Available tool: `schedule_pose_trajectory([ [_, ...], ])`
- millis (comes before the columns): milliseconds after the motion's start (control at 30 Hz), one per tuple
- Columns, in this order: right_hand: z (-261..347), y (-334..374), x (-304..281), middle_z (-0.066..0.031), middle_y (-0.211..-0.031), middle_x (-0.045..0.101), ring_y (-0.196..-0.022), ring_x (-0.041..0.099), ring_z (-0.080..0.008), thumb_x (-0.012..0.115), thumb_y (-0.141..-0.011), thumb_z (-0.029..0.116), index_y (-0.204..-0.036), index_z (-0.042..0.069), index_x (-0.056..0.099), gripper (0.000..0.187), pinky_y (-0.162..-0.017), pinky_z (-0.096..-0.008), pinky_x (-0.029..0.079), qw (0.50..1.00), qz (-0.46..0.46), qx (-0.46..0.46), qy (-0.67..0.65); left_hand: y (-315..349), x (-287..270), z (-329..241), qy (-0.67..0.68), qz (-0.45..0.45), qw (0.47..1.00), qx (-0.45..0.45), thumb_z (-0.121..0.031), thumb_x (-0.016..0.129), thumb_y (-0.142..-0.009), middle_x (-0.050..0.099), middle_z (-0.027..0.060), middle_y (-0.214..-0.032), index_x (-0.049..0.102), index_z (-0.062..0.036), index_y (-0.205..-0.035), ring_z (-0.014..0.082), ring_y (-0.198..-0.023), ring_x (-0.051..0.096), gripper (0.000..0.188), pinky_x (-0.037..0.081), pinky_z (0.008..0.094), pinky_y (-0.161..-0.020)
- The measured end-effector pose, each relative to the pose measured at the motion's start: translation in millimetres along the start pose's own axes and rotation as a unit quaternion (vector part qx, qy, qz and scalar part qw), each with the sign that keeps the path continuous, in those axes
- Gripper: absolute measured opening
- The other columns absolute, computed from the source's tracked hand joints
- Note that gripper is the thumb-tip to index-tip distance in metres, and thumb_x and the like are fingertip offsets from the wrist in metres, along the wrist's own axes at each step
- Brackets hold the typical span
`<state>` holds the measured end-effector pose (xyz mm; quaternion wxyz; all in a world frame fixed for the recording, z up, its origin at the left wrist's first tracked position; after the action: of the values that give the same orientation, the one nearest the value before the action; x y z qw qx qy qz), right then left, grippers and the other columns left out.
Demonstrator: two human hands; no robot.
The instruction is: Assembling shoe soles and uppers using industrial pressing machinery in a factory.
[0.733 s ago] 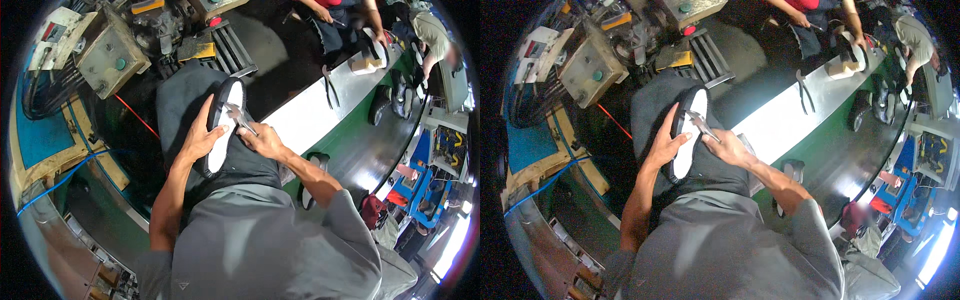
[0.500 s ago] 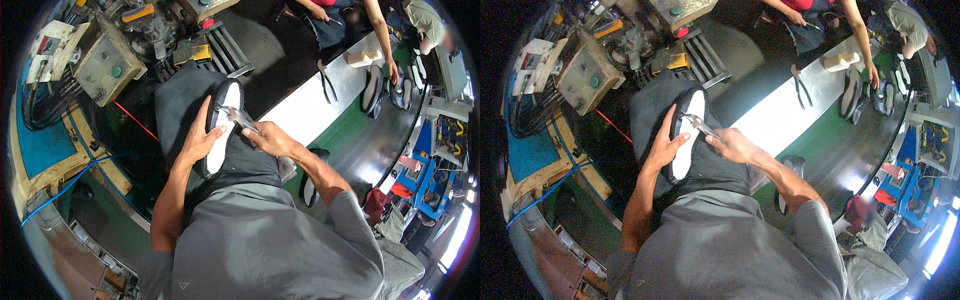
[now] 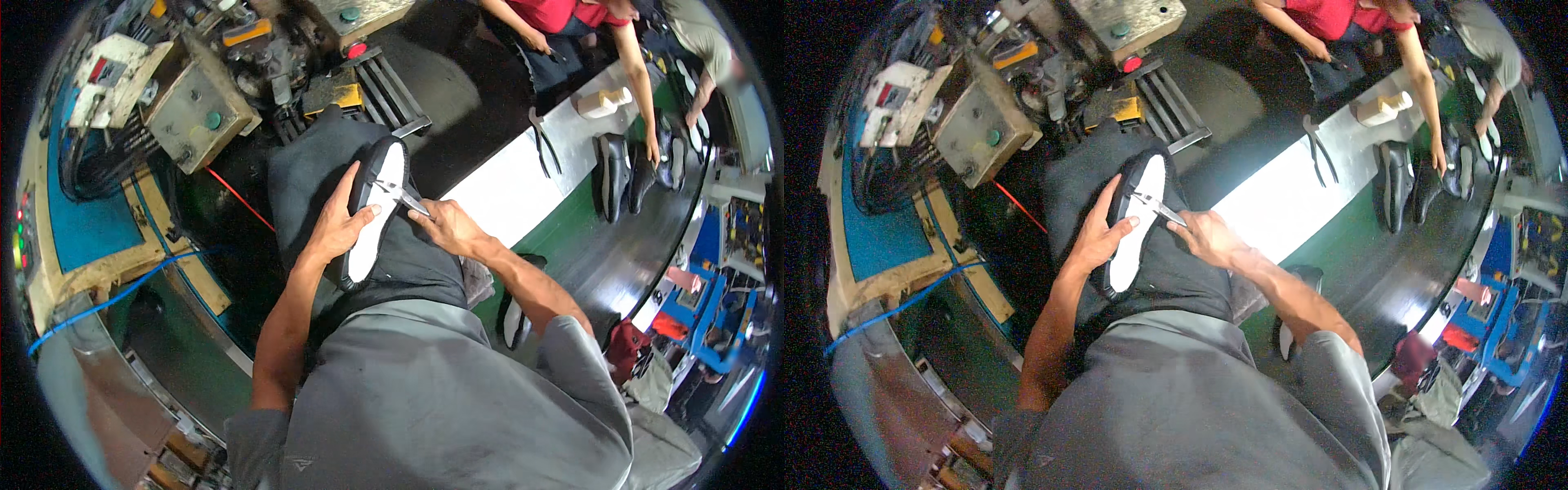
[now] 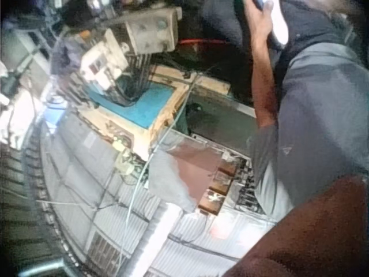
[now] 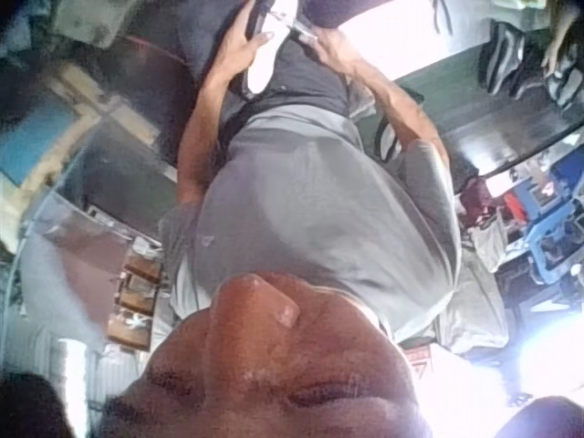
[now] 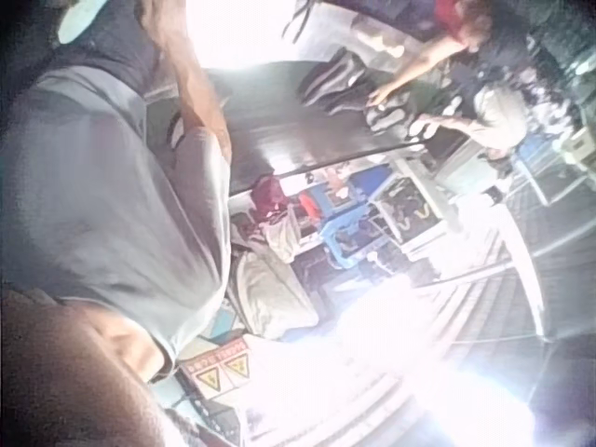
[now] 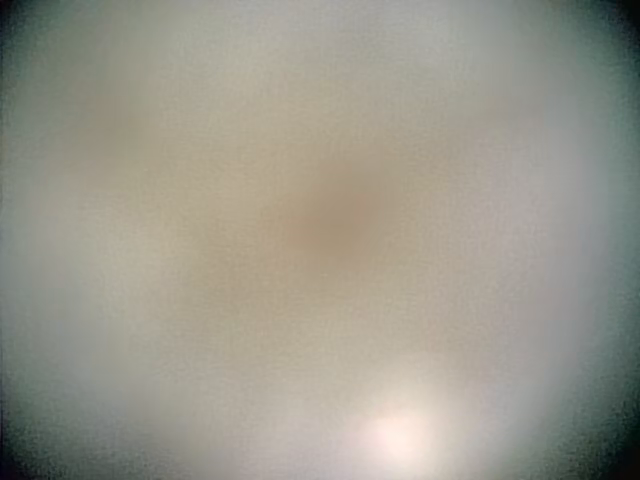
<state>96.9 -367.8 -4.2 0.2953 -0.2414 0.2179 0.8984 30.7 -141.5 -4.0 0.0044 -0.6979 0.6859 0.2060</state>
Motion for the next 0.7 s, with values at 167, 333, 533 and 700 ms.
schedule_pose_trajectory([
  [167,2,6,-14,-0.0291,-0.079,0.069,-0.082,0.070,-0.0527,0.057,-0.113,0.034,-0.099,-0.002,0.067,0.039,-0.075,-0.0598,0.055,0.993,0.048,0.027,0.106,-21,-3,8,0.054,0.085,0.991,-0.093,-0.039,0.065,-0.110,0.035,0.0241,-0.176,0.026,-0.0029,-0.174,0.0340,-0.162,0.036,0.083,0.028,0.0417,-0.131],
  [333,-8,10,-27,-0.0272,-0.082,0.072,-0.083,0.071,-0.0524,0.059,-0.112,0.033,-0.097,-0.002,0.067,0.039,-0.076,-0.0596,0.056,0.988,0.031,0.062,0.139,-38,10,-25,-0.038,0.052,0.994,-0.093,-0.039,0.058,-0.112,0.059,0.0344,-0.150,0.045,0.0043,-0.159,0.0434,-0.145,0.055,0.065,0.042,0.0454,-0.119],
  [533,26,19,-62,-0.0227,-0.088,0.069,-0.076,0.070,-0.0333,0.071,-0.102,0.023,-0.130,-0.003,0.070,0.038,-0.071,-0.0455,0.055,0.978,-0.201,-0.001,-0.054,-42,-7,3,-0.037,0.012,0.992,-0.119,-0.032,0.064,-0.108,0.066,0.0291,-0.140,0.048,0.0034,-0.155,0.0374,-0.131,0.064,0.061,0.048,0.0454,-0.111],
  [700,-5,-2,0,-0.0230,-0.087,0.069,-0.076,0.072,-0.0392,0.072,-0.094,0.017,-0.109,0.000,0.059,0.026,-0.070,-0.0511,0.057,0.976,-0.173,0.091,0.097,-12,-3,22,0.058,0.084,0.992,-0.075,-0.019,0.079,-0.098,0.063,0.0242,-0.146,0.040,0.0019,-0.163,0.0324,-0.136,0.061,0.079,0.046,0.0419,-0.116],
])
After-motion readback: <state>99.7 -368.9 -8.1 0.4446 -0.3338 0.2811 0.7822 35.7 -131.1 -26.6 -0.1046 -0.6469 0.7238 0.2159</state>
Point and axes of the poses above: each hand's wrist, its own y-axis away from the middle knuckle, its own x-axis out of the palm, z = x × y, the point moved 5 cm from there along -y, towards the middle knuckle
